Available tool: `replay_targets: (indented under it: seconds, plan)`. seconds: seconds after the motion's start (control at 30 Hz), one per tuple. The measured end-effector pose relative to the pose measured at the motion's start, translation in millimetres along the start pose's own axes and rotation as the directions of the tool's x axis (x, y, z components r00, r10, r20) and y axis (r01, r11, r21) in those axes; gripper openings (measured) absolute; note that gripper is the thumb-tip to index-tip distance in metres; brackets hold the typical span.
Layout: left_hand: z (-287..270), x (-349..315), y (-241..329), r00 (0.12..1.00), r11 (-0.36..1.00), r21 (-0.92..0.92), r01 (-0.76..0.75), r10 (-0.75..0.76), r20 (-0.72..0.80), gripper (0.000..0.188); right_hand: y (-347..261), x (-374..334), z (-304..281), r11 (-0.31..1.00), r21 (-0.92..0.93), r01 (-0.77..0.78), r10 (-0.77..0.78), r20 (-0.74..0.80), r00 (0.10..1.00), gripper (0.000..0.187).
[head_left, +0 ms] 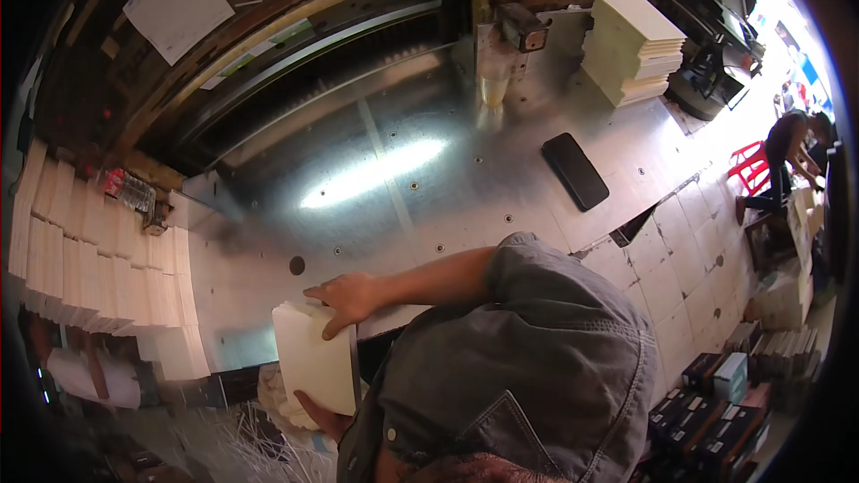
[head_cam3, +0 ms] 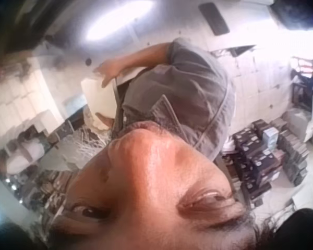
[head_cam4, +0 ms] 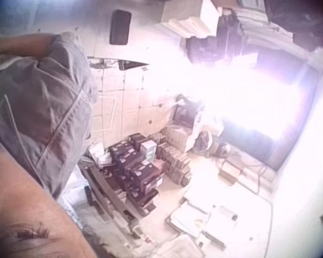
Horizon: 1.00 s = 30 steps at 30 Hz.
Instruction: The person aligns and loads stacks of paper into a paper cutting machine, discards scrap paper strips into a bag, and removes and stacks the cut paper blocks by hand.
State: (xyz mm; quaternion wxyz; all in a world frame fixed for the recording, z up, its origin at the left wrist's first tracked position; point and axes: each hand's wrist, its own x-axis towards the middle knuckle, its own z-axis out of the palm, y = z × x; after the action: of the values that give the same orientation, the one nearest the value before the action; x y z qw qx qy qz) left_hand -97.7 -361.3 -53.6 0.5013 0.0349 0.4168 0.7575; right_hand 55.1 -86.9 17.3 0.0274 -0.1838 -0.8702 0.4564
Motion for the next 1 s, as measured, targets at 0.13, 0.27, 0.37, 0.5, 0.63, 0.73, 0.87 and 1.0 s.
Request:
replay_targets:
  seconds: [0.13, 0.27, 0.37, 0.5, 0.63, 0.73, 0.87, 1.0]
  plan:
    - [-21.4, 10.3, 2.5, 0.993, 0.986, 0.129, -0.109, 0.113, -0.022, 0.071, 1.6, 4.9, 3.3, 0.993, 0.103, -0.051, 0.042, 0.084, 0.996, 0.100]
    - [-9.6, 22.9, 22.3, 0.947, 0.883, 0.413, -0.224, 0.298, -0.123, 0.060, 6.0, -32.6, -19.1, 0.902, 0.432, 0.025, -0.028, 0.000, 1.000, 0.090]
    - [49.2, 32.6, 50.2, 0.865, 0.711, 0.496, -0.499, 0.448, 0.227, 0.066, 0.0, -83.5, -37.4, 0.936, 0.347, 0.053, -0.002, -0.146, 0.989, 0.083]
    - [103.7, 43.6, 77.4, 0.818, 0.604, 0.556, -0.571, 0.363, 0.446, 0.097, 0.9, -116.0, -34.1, 0.977, 0.182, 0.109, -0.054, -0.286, 0.957, 0.077]
    - [123.1, 60.3, 74.0, 0.840, 0.528, 0.672, -0.519, 0.171, 0.514, 0.101, 24.2, -134.5, -20.0, 0.990, -0.067, 0.123, -0.140, -0.490, 0.861, 0.071]
    - [120.9, 62.8, 65.1, 0.826, 0.485, 0.678, -0.552, 0.212, 0.522, 0.099, 42.2, -136.9, -10.0, 0.997, -0.079, 0.013, -0.051, -0.502, 0.864, 0.071]
    - [155.0, 32.6, 80.5, 0.593, -0.248, 0.704, -0.665, 0.397, 0.700, 0.091, 43.2, -130.9, -25.1, 0.937, 0.091, 0.337, -0.252, -0.494, 0.832, 0.074]
    - [178.4, 9.0, 55.3, 0.533, -0.497, 0.528, -0.688, 0.147, 0.833, 0.061, 12.5, -120.8, -63.6, 0.651, 0.687, 0.321, -0.114, -0.330, 0.937, 0.073]
